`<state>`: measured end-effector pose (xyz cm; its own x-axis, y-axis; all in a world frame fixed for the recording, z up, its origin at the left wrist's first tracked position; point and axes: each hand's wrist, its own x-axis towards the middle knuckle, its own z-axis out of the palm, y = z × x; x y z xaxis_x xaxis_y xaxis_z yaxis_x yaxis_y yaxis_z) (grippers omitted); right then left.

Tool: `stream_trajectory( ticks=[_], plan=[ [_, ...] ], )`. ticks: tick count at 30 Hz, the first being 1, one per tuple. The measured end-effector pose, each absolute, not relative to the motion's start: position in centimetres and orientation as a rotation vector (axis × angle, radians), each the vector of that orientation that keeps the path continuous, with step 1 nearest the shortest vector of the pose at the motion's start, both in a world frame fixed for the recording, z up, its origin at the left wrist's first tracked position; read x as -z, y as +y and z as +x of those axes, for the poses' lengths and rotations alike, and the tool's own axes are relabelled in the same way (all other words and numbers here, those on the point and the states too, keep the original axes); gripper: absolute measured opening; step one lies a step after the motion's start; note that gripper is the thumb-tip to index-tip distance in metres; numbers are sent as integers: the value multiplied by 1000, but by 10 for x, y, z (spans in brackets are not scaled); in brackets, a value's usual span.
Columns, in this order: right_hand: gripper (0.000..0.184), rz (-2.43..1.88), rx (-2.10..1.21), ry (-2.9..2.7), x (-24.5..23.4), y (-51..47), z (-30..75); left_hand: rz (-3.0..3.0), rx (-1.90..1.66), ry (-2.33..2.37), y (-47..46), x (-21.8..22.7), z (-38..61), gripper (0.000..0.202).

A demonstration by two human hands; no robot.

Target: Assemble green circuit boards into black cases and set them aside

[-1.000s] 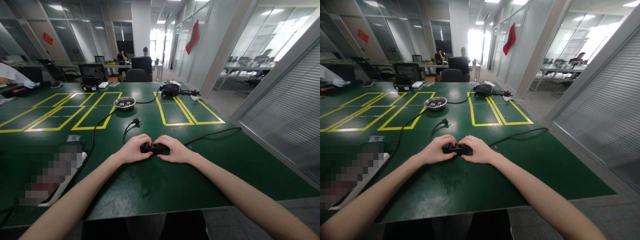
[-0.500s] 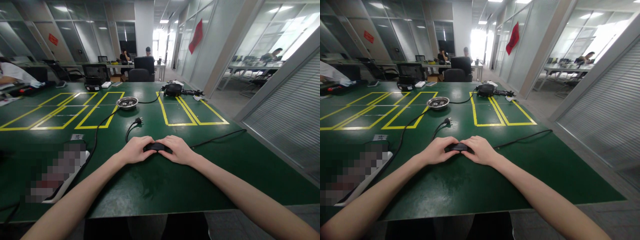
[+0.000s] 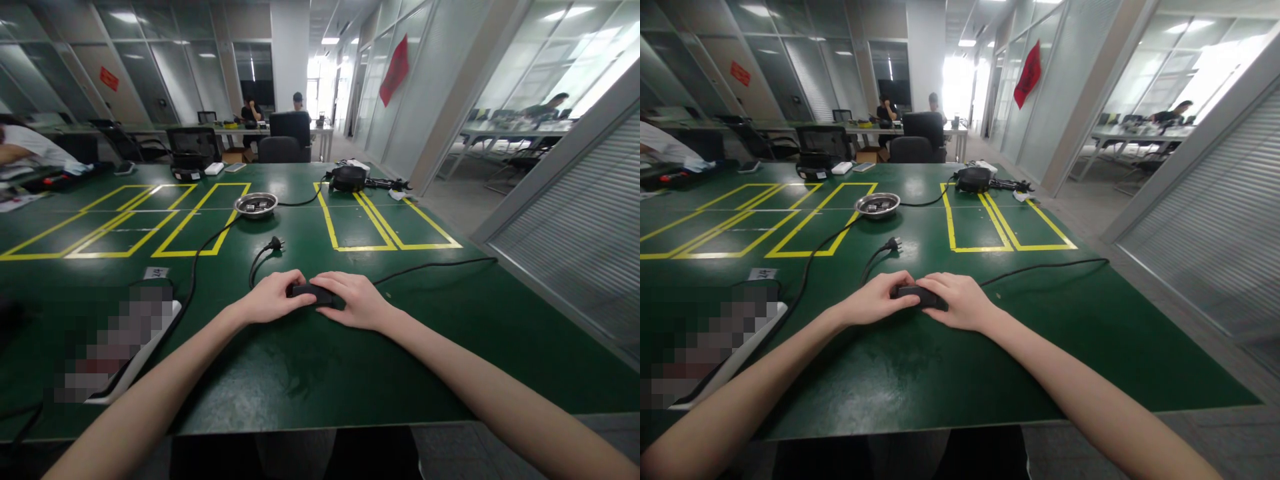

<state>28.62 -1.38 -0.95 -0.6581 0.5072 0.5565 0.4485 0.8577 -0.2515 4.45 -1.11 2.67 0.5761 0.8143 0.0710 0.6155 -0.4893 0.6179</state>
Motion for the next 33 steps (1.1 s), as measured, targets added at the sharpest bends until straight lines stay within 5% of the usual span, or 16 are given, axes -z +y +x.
stream_trajectory(
  ticks=[9,20,33],
  plan=[
    [38,-981,-512,-2354,8,-21,282,2507,-311,1195,-15,-27,47,36],
    [22,-859,-506,-2452,3,-19,285,2753,-266,1078,-15,-24,45,38],
    [32,-820,-286,-2484,-1,-22,286,2606,-373,954,-13,-24,43,41]
  ],
)
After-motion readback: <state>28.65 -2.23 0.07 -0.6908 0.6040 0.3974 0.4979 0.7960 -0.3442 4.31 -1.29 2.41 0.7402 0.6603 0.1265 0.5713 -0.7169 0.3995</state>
